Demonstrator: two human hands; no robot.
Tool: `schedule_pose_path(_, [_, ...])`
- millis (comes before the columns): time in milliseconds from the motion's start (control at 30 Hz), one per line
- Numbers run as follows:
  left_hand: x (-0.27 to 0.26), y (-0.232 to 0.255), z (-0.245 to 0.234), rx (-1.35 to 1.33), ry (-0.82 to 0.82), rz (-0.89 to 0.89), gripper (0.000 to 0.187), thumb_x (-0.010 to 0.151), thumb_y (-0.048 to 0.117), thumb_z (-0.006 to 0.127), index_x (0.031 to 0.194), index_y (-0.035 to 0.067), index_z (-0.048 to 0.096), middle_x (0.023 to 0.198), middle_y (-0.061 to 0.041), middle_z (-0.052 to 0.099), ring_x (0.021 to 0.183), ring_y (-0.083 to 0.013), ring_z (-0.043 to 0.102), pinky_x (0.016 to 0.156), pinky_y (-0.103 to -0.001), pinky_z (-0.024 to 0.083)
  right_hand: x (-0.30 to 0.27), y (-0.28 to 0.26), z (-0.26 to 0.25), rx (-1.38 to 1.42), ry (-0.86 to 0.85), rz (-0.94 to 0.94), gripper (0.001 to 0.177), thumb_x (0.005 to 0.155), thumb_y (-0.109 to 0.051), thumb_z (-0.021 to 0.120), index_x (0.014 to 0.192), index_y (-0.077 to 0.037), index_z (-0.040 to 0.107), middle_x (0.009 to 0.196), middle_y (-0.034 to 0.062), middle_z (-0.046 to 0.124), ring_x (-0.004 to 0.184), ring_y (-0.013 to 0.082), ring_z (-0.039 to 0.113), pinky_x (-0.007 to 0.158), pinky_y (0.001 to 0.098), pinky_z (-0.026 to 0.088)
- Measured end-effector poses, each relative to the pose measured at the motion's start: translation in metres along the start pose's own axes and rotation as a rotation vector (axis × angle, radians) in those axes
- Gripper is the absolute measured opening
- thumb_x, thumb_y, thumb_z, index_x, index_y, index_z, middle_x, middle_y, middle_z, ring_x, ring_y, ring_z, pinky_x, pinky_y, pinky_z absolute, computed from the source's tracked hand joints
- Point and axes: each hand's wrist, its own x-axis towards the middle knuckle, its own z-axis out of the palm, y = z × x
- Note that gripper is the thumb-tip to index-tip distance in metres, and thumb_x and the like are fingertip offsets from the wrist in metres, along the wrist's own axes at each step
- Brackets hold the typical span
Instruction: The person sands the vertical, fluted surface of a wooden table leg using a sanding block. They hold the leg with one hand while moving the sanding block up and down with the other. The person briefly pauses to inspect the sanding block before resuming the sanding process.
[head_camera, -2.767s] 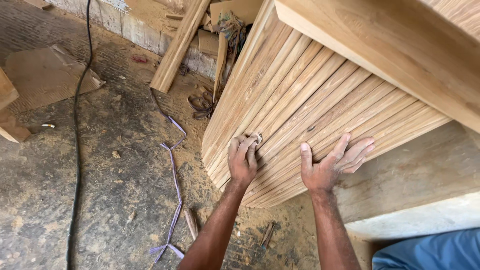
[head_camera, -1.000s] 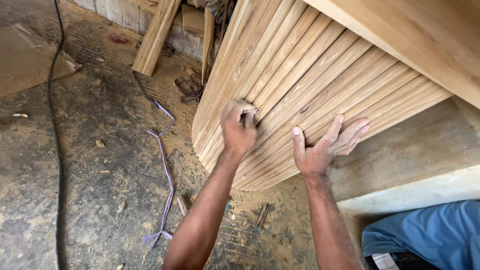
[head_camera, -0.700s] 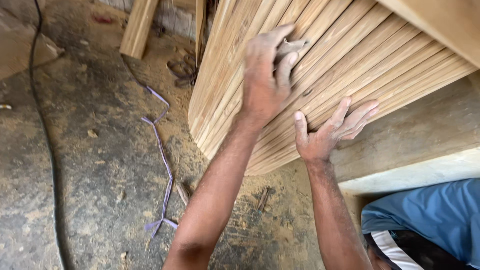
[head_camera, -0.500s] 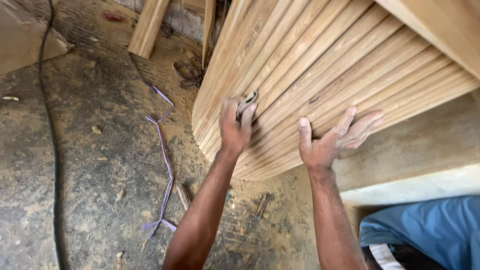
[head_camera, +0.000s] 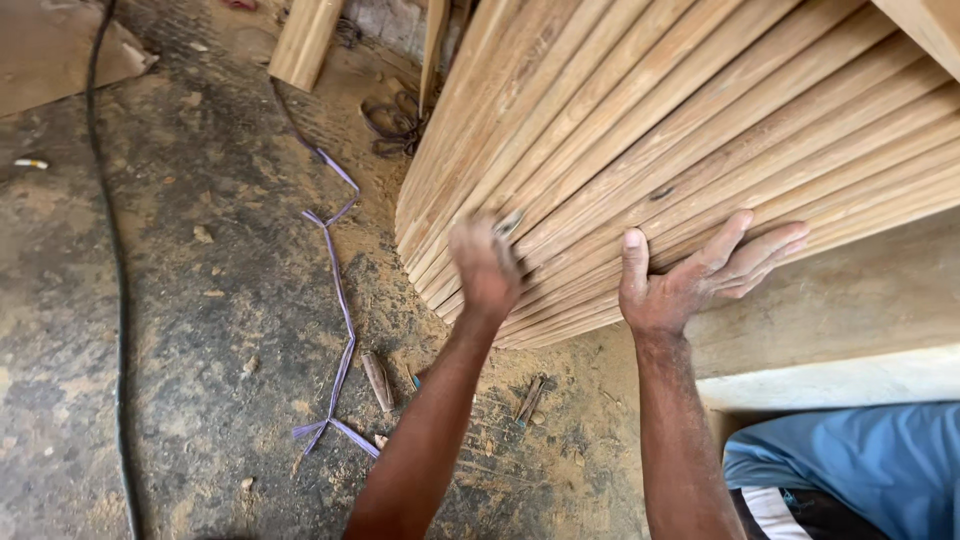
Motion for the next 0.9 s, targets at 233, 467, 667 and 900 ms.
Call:
schedule_pose_path(233, [0.01, 0.013, -0.005, -0.031, -0.177, -0.304, 0.033, 0.097, 0.032, 0.04, 0.112, 0.012, 0.063, 0.106, -0.016, 0.048, 0.09, -0.0211, 0.048, 0.07, -0.034, 0.055, -0.002, 0.004, 0.002, 0.037, 0.017, 0.059, 0.085, 0.096, -0.061, 0.056, 0.155, -0.015, 0.014, 0.159, 0.0165, -0.006, 0.152, 0.0372, -0.004, 0.127, 0.0618, 0.002])
schedule_pose_path(467, [0.032, 0.053, 0.009, -0.179, 0.164, 0.386, 0.021, 0.097, 0.025, 0.038, 0.105, 0.015, 0.055, 0.096, -0.009, 0.049, 0.09, -0.0274, 0.045, 0.081, -0.041, 0.037, -0.005, 0.007, 0.005, 0.007, 0.013, 0.058, 0.085, 0.097, -0.061, 0.058, 0.155, -0.016, 0.015, 0.159, 0.0174, -0.005, 0.153, 0.0367, -0.001, 0.13, 0.0576, 0.006])
schedule_pose_path(667, [-0.036, -0.058, 0.0, -0.045, -0.089, -0.415, 0.025, 0.097, 0.015, 0.046, 0.114, 0.003, 0.06, 0.101, -0.009, 0.048, 0.072, -0.0081, 0.051, 0.05, -0.016, 0.058, -0.004, 0.006, 0.004, 0.038, 0.012, 0.031, 0.086, 0.097, -0.059, 0.061, 0.155, -0.016, 0.013, 0.159, 0.018, -0.006, 0.153, 0.0381, -0.001, 0.129, 0.059, 0.006])
schedule_pose_path(900, [0.043, 0.045, 0.035, -0.291, -0.018, -0.038, 0.036, 0.094, 0.021, 0.036, 0.126, 0.009, 0.047, 0.12, -0.016, 0.05, 0.112, -0.0323, 0.055, 0.095, -0.04, 0.045, -0.007, 0.018, 0.008, -0.07, -0.005, 0.067, 0.089, 0.094, -0.068, 0.053, 0.153, -0.012, 0.018, 0.155, 0.0232, -0.003, 0.147, 0.0418, -0.003, 0.119, 0.0585, 0.002])
